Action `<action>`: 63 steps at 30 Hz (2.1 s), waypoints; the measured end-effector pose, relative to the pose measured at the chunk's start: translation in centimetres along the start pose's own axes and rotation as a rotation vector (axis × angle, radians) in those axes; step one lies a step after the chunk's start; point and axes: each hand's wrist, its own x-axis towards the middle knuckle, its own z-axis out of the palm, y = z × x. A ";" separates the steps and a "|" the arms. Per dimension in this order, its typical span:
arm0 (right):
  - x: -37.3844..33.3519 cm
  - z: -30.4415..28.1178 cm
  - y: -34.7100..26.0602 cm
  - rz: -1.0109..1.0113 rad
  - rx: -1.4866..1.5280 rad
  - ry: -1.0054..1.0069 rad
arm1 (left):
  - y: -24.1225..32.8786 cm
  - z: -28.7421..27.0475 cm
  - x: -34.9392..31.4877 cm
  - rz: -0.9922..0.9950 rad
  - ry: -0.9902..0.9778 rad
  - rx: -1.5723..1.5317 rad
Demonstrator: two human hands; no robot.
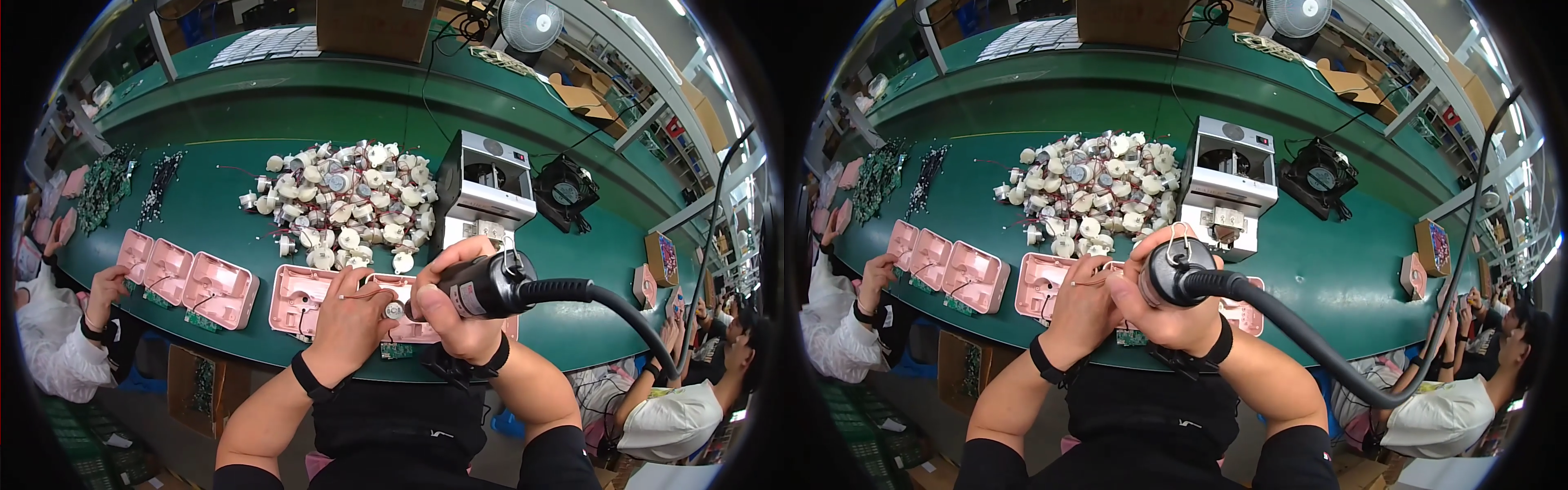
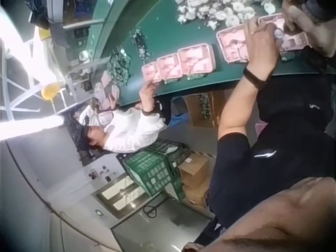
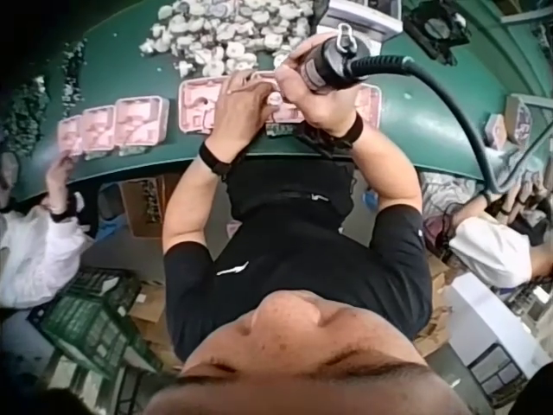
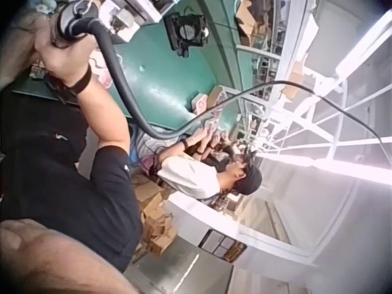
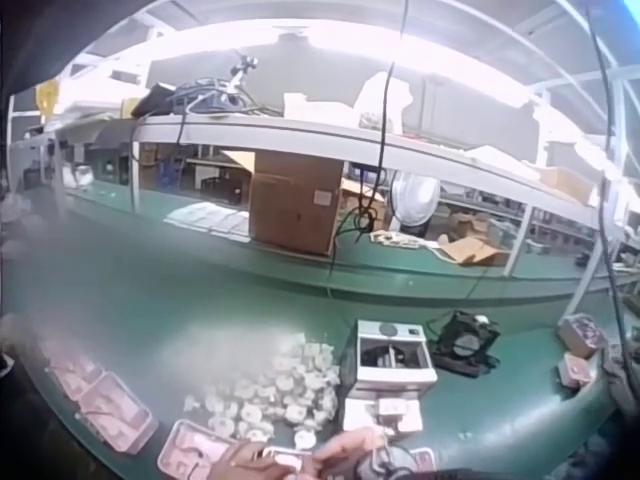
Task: The person picks up a motor from a pile, places it into a pink plastic housing, and uses a power screwdriver to drive a screw into it, repeating the process for several housings.
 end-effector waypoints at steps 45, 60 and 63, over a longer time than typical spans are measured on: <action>2.3 -7.3 -6.1 -0.252 -0.101 0.386 | 1.7 0.4 0.3 -0.005 -0.021 -0.055; 3.2 -7.9 -5.2 -0.036 -0.069 0.370 | 5.0 2.8 1.8 -0.102 -0.049 -0.197; 0.5 -5.9 -5.9 -0.013 0.051 0.307 | 4.8 3.3 1.7 -0.129 -0.022 -0.229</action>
